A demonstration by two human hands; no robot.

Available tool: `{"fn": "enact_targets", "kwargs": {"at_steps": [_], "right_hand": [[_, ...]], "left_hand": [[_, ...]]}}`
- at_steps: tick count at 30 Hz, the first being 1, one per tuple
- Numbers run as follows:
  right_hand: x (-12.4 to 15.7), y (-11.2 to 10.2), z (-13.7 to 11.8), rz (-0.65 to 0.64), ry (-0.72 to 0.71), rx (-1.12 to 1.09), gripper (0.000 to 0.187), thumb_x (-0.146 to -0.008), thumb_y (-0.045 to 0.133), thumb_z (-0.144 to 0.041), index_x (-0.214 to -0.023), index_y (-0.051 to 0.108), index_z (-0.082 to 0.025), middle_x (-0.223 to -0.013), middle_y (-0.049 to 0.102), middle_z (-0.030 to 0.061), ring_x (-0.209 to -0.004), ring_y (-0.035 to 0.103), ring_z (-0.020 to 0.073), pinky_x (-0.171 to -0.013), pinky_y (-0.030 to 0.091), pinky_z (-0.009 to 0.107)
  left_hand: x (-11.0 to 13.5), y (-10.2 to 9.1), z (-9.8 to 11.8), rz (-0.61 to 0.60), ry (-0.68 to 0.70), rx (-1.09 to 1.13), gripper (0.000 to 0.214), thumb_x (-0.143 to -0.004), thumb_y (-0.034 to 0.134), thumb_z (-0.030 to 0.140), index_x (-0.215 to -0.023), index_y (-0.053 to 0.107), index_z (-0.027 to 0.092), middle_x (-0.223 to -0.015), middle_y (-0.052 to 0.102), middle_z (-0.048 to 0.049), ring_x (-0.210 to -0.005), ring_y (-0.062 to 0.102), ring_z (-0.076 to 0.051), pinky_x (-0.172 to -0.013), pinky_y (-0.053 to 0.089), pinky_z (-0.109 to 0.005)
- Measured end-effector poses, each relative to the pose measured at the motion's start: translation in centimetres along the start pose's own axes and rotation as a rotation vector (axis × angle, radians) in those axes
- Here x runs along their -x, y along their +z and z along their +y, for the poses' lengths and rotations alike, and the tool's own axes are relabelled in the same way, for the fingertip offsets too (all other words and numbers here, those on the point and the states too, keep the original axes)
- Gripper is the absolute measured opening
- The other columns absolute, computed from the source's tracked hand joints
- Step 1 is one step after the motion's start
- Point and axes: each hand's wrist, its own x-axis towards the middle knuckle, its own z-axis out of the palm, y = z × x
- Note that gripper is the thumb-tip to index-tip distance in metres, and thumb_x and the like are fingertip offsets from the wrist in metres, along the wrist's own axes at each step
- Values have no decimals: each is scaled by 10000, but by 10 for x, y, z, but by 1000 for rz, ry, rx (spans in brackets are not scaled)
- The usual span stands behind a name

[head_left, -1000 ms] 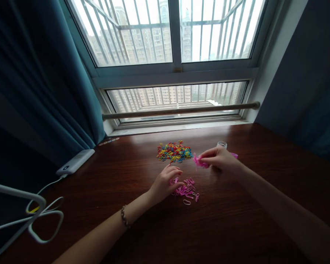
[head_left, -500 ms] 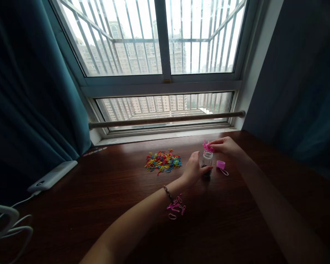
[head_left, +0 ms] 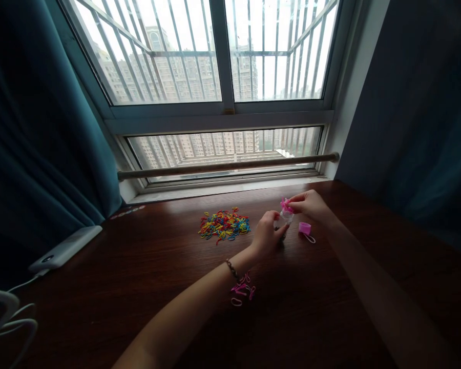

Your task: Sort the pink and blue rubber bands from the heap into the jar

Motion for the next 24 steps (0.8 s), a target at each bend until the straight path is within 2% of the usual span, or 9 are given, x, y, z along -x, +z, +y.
{"fn": "enact_targets", "kwargs": {"at_steps": [3, 7, 10, 17, 24], "right_hand": [[3, 2, -3, 14, 7, 40, 243, -573, 635, -206, -766, 703, -73, -629, 673, 65, -589, 609, 150, -523, 468, 195], [7, 6, -6, 62, -4, 204, 230, -562, 660, -248, -723, 714, -92, -579, 662, 66, -576, 608, 160, -490, 447, 190], [8, 9, -5, 47, -17, 306, 203, -571, 660, -272, -683, 718, -114, -535, 650, 59, -561, 607, 156, -471, 426, 181], [8, 13, -1, -26, 14, 430, 128, -560, 644, -177, -654, 718, -130, -518, 643, 51, -540, 597, 144, -457, 397, 177], [13, 15, -5, -17, -65, 626, 112, -580, 599, -140, -619, 703, -150, -535, 641, 43, -555, 578, 139, -479, 371, 200]], "left_hand": [[3, -3, -1, 12, 18, 14, 255, -741, 578, 298, -943, 499, 164, -922, 546, -55, -855, 528, -178, -758, 440, -324], [8, -10, 1, 21, 40, -19, 236, -745, 569, 267, -947, 489, 174, -936, 515, -53, -850, 516, -171, -734, 447, -307], [12, -14, 4, 6, 48, -79, 217, -745, 563, 256, -932, 482, 183, -932, 500, -46, -830, 517, -168, -733, 447, -309], [18, -13, 6, -51, 81, -237, 179, -757, 541, 239, -908, 458, 192, -932, 473, -41, -818, 525, -172, -715, 454, -300], [19, -11, 8, -88, 104, -340, 158, -772, 514, 225, -900, 431, 185, -908, 448, -38, -791, 513, -170, -704, 455, -304]]}}
